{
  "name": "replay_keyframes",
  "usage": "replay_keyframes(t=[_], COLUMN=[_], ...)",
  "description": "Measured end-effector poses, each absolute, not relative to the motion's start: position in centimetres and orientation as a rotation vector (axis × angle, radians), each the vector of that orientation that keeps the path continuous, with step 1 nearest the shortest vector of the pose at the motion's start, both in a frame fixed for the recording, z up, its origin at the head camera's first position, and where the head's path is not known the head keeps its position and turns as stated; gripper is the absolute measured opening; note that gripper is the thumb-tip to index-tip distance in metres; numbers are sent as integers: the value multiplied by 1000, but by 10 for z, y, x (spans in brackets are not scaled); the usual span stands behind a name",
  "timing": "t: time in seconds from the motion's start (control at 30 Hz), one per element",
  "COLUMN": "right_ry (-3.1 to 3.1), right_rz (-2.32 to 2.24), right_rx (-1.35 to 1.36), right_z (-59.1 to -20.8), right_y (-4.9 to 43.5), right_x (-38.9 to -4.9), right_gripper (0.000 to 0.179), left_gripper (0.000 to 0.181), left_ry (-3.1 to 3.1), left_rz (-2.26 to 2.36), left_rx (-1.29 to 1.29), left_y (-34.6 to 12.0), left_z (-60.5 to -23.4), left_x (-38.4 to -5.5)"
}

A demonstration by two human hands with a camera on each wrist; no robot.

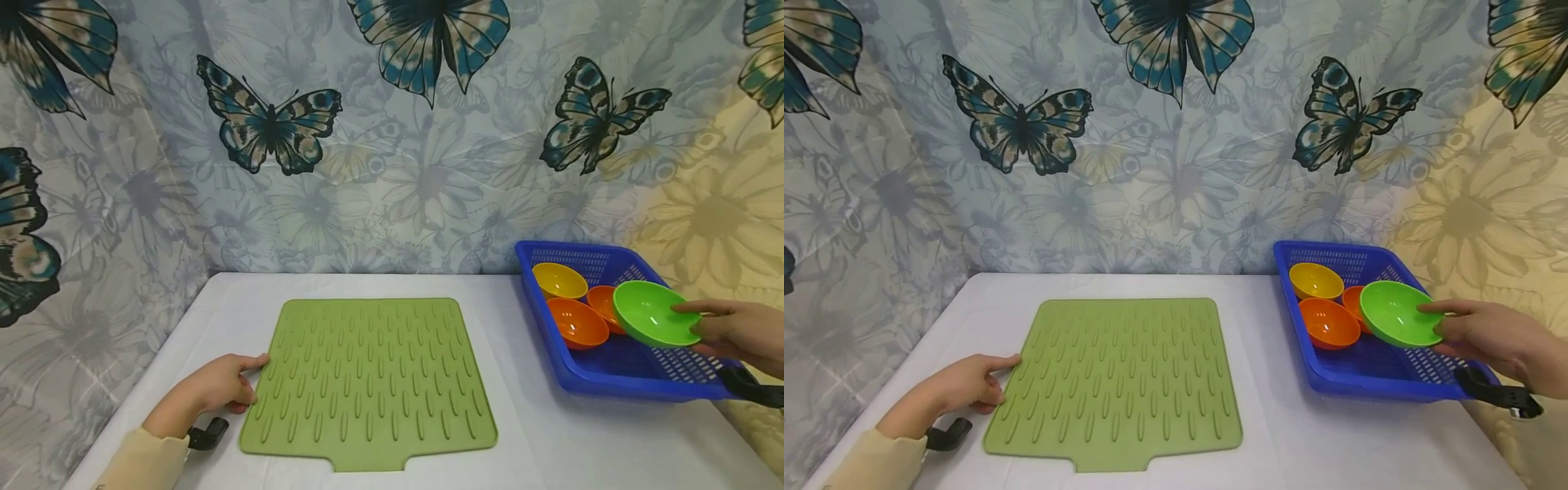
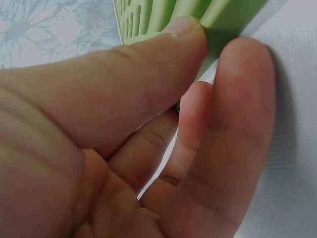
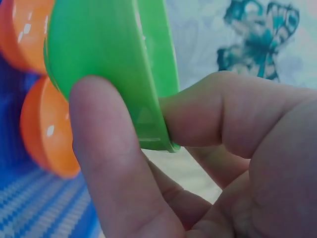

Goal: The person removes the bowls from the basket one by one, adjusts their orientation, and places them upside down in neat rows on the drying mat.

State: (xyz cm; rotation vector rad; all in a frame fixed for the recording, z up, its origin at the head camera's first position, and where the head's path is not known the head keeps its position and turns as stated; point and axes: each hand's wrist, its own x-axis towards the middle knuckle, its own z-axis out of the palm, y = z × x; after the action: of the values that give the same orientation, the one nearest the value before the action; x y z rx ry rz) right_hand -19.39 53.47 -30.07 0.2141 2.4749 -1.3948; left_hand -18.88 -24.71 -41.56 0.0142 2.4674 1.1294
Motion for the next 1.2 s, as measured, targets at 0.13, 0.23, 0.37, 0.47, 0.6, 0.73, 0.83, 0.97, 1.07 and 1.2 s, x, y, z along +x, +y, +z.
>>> replay_keyframes(t=[0.13,0.23,0.37,0.47,0.6,0.73,0.83,0.97,1.07,1.2], right_ry=[2452,2449,2454,2440,2449,2477,2464,2433,2428,2409], right_rz=[-1480,-1534,-1561,-1577,-1544,-1513,-1530,-1543,-1539,-1546], right_rx=[125,78,48,32,-2,-27,-28,-53,-84,-106], right_z=[-296,-293,-285,-278,-270,-267,-267,-267,-268,-273], right_y=[512,496,475,459,435,408,388,363,348,333], right_x=[-194,-196,-200,-203,-208,-213,-215,-219,-222,-226], right_gripper=[49,51,44,39,39,51,55,55,54,52], left_gripper=[79,79,79,79,79,79,79,79,80,79], left_ry=[2447,2455,2458,2457,2453,2455,2456,2449,2445,2447], left_rz=[1155,1156,1161,1161,1156,1148,1135,1136,1152,1174], left_rx=[-6,-12,7,15,8,-2,-4,7,18,34], left_y=[-246,-247,-249,-249,-248,-247,-247,-248,-249,-249], left_z=[-417,-417,-419,-420,-419,-418,-418,-419,-421,-421], left_x=[-189,-190,-191,-191,-190,-190,-191,-192,-191,-191])
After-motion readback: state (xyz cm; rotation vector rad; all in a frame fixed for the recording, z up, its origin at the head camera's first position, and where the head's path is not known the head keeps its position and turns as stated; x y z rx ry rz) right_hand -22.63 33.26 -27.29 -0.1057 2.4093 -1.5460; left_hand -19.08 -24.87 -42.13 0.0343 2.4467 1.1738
